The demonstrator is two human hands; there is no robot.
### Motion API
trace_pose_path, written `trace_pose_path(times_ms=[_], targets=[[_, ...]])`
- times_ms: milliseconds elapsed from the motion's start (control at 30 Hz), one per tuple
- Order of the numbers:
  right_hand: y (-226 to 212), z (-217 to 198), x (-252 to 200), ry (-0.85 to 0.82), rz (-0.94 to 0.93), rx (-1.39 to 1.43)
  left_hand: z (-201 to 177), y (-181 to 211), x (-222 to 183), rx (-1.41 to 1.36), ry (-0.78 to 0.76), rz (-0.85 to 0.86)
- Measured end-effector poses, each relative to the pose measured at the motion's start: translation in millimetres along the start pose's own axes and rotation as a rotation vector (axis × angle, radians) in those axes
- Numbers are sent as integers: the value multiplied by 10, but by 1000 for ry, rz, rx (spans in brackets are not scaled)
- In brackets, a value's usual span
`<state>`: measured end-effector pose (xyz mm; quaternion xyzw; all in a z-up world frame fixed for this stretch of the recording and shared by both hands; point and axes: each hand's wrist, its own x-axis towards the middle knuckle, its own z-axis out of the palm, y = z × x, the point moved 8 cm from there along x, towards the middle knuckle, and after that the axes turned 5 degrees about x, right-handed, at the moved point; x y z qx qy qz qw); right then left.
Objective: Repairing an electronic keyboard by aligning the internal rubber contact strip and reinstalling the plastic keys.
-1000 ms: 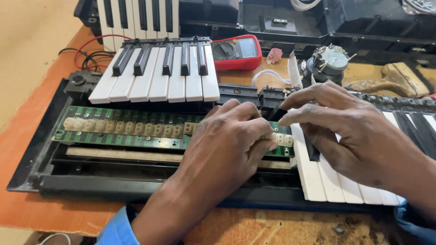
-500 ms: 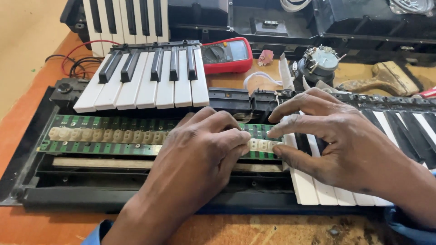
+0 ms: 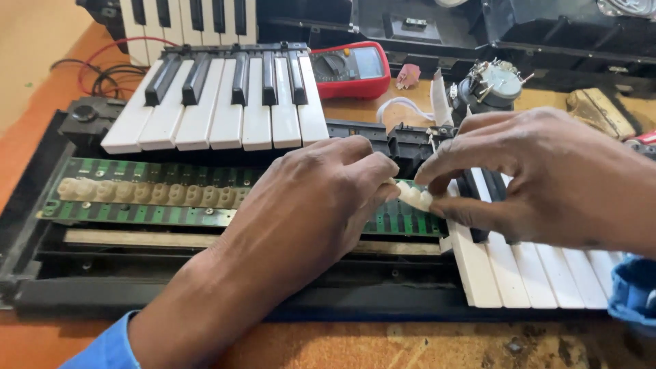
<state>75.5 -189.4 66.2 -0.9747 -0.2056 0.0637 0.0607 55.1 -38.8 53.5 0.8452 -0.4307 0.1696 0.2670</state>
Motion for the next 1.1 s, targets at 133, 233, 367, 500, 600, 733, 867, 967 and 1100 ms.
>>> trace_pose_path(times_ms=[133, 233, 367, 500, 600, 733, 867, 967, 1100], targets=[[34, -12, 83, 7, -126, -29, 71, 3, -25, 20, -14, 11], [115, 32, 152, -80, -96, -54, 66, -7, -33, 89, 27, 27], [132, 52, 175, -92, -154, -51, 97, -28, -39, 83, 22, 8], [96, 23, 170, -52, -161, -17, 70, -19, -58, 90, 48, 11], [111, 11, 145, -21, -127, 5, -17, 29, -73, 51, 111, 62], [47, -21, 111, 19, -212, 18, -14, 45, -70, 59, 111, 69], [8, -34, 113, 22, -234, 25, 2, 25, -67, 66, 103, 51], [21, -28, 106, 23, -217, 2, 4, 33, -69, 54, 107, 61], [19, -9, 119, 26, -216, -55, 34, 14, -67, 64, 93, 42]])
